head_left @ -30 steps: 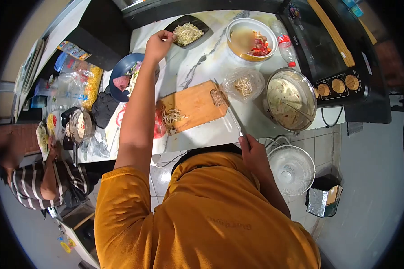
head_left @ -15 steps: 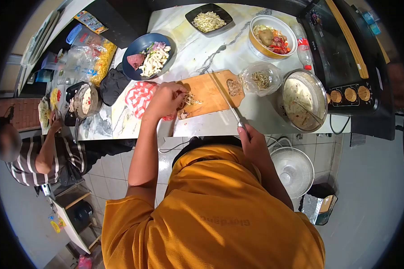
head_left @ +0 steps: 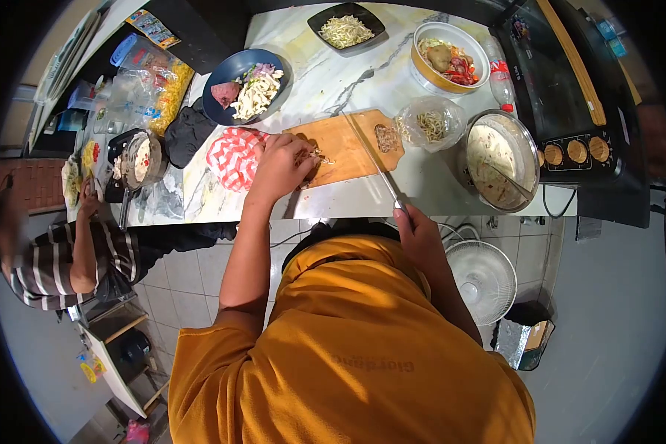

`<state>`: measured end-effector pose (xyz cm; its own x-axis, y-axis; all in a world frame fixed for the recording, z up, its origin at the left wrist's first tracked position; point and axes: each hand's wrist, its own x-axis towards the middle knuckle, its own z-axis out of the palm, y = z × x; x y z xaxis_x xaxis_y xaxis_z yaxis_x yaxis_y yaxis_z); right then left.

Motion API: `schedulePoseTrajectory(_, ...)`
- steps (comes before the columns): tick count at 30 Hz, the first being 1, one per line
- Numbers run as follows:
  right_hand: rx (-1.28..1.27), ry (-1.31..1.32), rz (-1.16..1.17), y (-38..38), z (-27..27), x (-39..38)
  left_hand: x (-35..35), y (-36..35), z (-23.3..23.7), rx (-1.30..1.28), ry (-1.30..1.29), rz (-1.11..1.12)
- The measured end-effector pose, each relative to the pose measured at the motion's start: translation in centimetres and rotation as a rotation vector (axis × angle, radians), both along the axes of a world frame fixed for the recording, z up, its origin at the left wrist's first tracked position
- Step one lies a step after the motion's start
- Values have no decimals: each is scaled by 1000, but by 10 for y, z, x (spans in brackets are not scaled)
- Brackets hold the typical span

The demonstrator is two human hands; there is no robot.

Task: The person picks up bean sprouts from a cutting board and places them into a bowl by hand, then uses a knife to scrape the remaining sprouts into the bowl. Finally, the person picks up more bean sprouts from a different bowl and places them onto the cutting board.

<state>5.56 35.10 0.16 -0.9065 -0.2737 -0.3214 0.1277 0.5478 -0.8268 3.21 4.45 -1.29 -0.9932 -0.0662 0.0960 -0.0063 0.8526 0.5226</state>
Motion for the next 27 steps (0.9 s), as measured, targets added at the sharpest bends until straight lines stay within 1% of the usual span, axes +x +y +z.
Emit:
schedulePoseTrajectory(1,-1,-4,-4,0,2,0,-1,1,3,-70,-34,0)
schedulePoseTrajectory(8,8,-13,-10,1,8,-1,-5,2,-7,-83,-4,33)
schedulePoseTrajectory(11,-14,-5,-13,3,5,-1,-6,1,-5,-11,-27,74)
schedulePoseTrajectory(13,-9,-16,-24,3,6,0,-8,-1,-6,58,61,102)
schedulePoseTrajectory(14,-4,-26,-33,2,6,0,-9,-4,-9,57,60,101)
schedulePoseTrajectory(16,-3,-37,-32,3,4,0,-13,-9,-12,251,42,111)
schedulePoseTrajectory(20,7,-53,-36,2,5,-1,-17,-11,-8,311,14,107)
schedulePoseTrajectory(23,1,-61,-34,4,5,-2,-19,-10,7,272,-20,74)
schedulePoseTrajectory(25,-5,-48,-41,4,5,-1,-20,-10,22,-100,-83,-72)
schedulePoseTrajectory(26,-10,-35,-46,4,6,-1,-21,-11,25,-99,-84,-75)
schedulePoseTrajectory(27,-10,-36,-48,5,6,-1,-21,-11,28,-148,-141,-55)
